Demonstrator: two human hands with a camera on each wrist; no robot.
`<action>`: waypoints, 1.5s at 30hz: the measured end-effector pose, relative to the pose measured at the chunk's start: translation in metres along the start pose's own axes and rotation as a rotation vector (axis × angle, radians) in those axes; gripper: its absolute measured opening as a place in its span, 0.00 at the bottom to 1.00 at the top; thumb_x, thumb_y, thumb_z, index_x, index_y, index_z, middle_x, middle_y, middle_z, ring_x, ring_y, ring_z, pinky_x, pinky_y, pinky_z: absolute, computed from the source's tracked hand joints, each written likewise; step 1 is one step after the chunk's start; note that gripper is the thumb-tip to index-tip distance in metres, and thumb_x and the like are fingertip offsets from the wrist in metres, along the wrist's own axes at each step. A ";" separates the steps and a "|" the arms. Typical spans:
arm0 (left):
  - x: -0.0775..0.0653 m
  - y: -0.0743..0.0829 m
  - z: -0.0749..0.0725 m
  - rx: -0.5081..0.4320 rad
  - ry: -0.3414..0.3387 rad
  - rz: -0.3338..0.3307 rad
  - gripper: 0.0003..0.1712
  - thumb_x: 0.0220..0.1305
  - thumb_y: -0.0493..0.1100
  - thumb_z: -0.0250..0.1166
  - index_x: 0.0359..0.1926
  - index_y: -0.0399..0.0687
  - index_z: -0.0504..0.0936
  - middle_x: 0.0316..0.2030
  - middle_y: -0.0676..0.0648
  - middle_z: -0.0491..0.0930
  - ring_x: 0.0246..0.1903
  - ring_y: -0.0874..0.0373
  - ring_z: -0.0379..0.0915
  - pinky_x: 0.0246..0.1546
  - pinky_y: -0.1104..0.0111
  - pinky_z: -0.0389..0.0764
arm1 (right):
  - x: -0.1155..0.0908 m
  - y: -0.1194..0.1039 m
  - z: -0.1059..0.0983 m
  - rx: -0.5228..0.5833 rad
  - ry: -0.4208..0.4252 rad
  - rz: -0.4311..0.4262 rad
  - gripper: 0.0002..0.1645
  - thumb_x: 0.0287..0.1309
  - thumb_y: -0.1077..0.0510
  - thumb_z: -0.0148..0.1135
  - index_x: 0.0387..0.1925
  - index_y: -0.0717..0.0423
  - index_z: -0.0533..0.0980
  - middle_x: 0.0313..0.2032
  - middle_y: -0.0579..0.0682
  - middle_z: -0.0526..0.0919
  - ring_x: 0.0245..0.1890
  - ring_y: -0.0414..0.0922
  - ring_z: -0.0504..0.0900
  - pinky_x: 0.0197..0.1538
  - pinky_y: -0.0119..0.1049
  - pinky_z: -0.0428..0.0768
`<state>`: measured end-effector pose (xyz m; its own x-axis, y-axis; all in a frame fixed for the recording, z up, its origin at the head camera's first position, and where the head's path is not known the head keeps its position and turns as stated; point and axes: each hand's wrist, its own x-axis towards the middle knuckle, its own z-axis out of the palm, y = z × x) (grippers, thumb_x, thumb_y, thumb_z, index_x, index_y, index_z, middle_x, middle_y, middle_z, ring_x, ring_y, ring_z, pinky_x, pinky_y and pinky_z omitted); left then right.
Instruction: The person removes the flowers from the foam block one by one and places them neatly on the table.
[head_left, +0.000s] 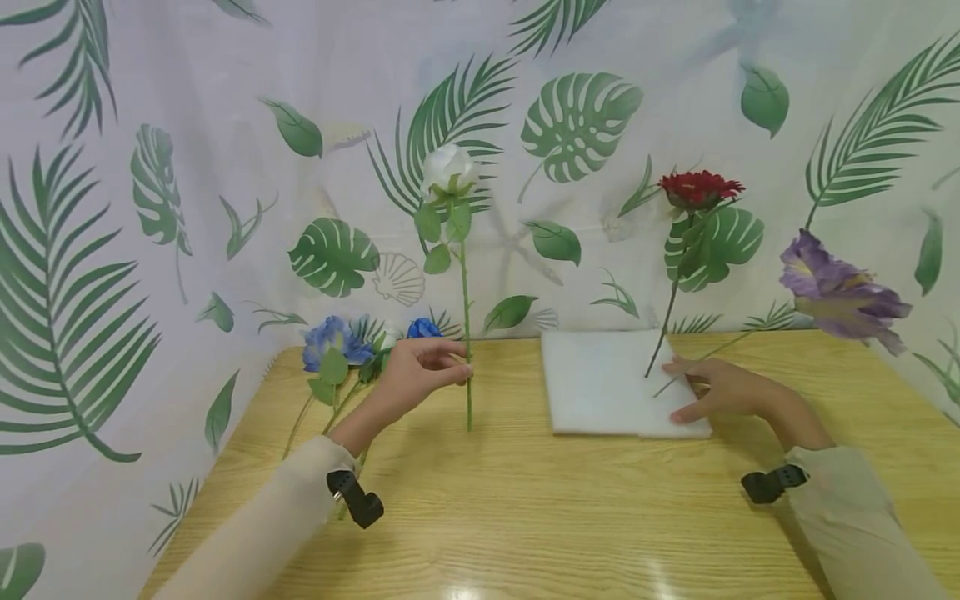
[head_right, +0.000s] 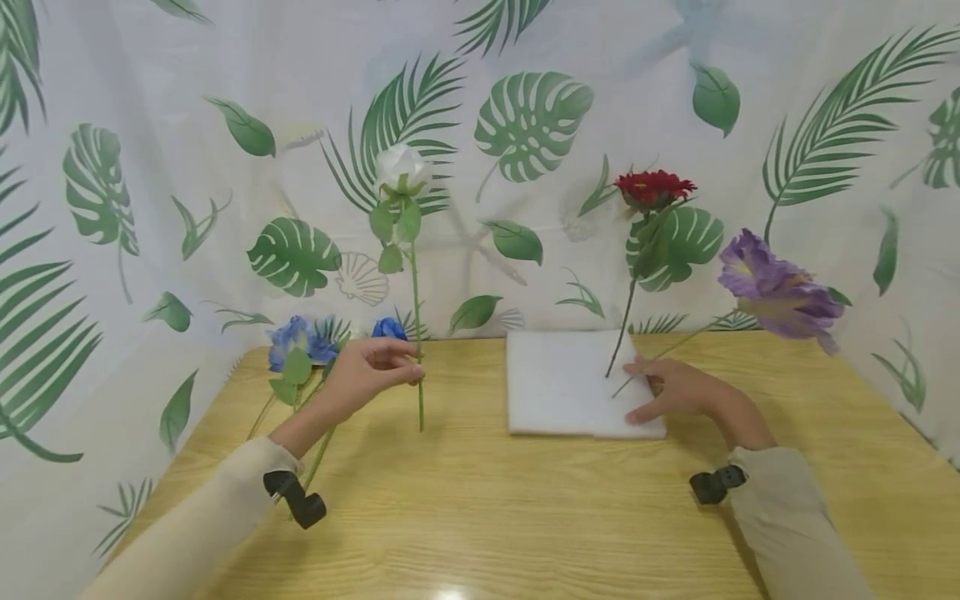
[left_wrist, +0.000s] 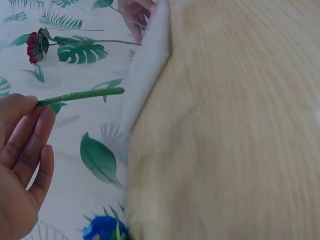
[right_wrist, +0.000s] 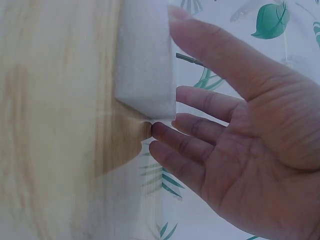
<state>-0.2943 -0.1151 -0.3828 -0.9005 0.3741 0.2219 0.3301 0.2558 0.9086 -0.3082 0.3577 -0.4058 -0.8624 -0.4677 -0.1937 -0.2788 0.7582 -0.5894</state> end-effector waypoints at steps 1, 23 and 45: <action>-0.004 -0.002 -0.004 0.002 -0.004 -0.016 0.18 0.65 0.40 0.72 0.54 0.38 0.85 0.35 0.45 0.90 0.35 0.59 0.87 0.47 0.55 0.87 | 0.000 0.000 0.000 -0.001 0.001 0.001 0.56 0.54 0.50 0.78 0.72 0.76 0.58 0.72 0.81 0.50 0.71 0.76 0.58 0.68 0.65 0.68; -0.062 -0.037 -0.033 0.032 -0.179 -0.135 0.22 0.63 0.42 0.73 0.53 0.32 0.84 0.33 0.43 0.90 0.36 0.52 0.87 0.46 0.61 0.84 | 0.003 0.003 0.001 -0.044 0.007 0.022 0.56 0.55 0.48 0.77 0.73 0.74 0.59 0.73 0.80 0.51 0.71 0.75 0.60 0.69 0.65 0.65; -0.067 -0.041 -0.030 -0.002 -0.306 -0.252 0.18 0.63 0.38 0.72 0.49 0.28 0.84 0.28 0.44 0.89 0.30 0.55 0.87 0.45 0.61 0.87 | 0.001 0.001 0.002 -0.004 0.004 0.001 0.56 0.55 0.50 0.77 0.72 0.75 0.58 0.72 0.81 0.50 0.70 0.75 0.60 0.67 0.64 0.69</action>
<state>-0.2561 -0.1772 -0.4243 -0.8269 0.5487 -0.1232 0.1091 0.3715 0.9220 -0.3089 0.3567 -0.4077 -0.8644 -0.4651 -0.1912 -0.2795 0.7604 -0.5862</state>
